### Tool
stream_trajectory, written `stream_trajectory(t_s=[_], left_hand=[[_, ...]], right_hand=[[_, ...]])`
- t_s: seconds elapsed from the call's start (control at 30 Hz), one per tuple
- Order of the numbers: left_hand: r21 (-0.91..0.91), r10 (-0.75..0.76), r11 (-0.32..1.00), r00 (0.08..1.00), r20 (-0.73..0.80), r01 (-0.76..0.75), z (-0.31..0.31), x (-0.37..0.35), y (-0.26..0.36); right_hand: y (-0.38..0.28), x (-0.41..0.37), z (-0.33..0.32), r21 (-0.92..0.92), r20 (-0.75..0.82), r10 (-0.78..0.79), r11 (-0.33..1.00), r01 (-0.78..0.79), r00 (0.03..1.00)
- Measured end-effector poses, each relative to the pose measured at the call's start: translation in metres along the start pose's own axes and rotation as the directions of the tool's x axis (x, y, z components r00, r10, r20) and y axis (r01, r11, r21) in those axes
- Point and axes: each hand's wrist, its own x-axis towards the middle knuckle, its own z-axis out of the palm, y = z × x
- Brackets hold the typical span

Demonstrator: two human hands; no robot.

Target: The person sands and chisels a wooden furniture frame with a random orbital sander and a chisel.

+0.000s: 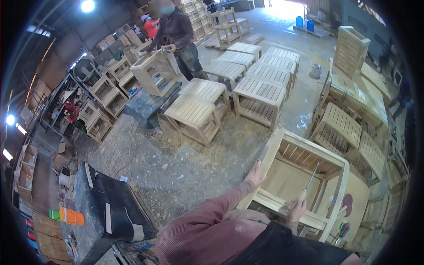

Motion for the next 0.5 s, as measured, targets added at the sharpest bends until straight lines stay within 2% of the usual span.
stream_trajectory(t_s=[0.03,0.17,0.2,0.23,0.3,0.33,0.37,0.43,0.5], left_hand=[[0.009,0.046,0.999,0.998,-0.041,-0.046,0.003,-0.005,-0.001],[-0.024,-0.002,1.0,0.999,0.051,0.003,-0.003,-0.006,0.007],[-0.013,0.007,1.0,1.0,0.012,-0.007,-0.003,-0.001,0.006],[0.001,0.02,1.0,1.0,-0.017,-0.02,-0.001,0.006,0.007],[-0.019,0.012,1.0,1.0,-0.02,-0.013,0.012,0.022,-0.004],[-0.014,0.03,0.999,0.998,-0.064,-0.031,0.023,0.032,-0.014],[-0.007,0.039,0.999,0.994,-0.099,-0.04,0.033,0.039,-0.023],[-0.027,-0.053,0.998,0.998,-0.045,0.052,0.033,0.056,-0.015],[-0.06,-0.199,0.977,0.974,0.112,0.207,0.02,0.079,0.003]], right_hand=[[0.005,0.003,-0.001,-0.005,0.012,0.004,1.0,-0.004,1.0],[0.016,0.003,0.006,-0.026,0.011,0.039,0.999,-0.039,0.999],[0.021,0.008,0.005,-0.018,0.072,0.072,0.997,-0.071,0.995],[0.026,0.011,0.004,-0.006,0.125,0.105,0.994,-0.105,0.987],[0.027,0.018,0.02,0.034,0.121,0.249,0.966,-0.255,0.961],[0.035,0.024,0.022,0.045,0.175,0.279,0.956,-0.29,0.944],[0.014,0.02,0.032,0.039,0.261,0.332,0.935,-0.354,0.906],[0.023,0.033,0.048,0.01,0.241,0.385,0.917,-0.399,0.891],[0.035,0.047,0.064,0.101,0.267,0.415,0.886,-0.453,0.87]])
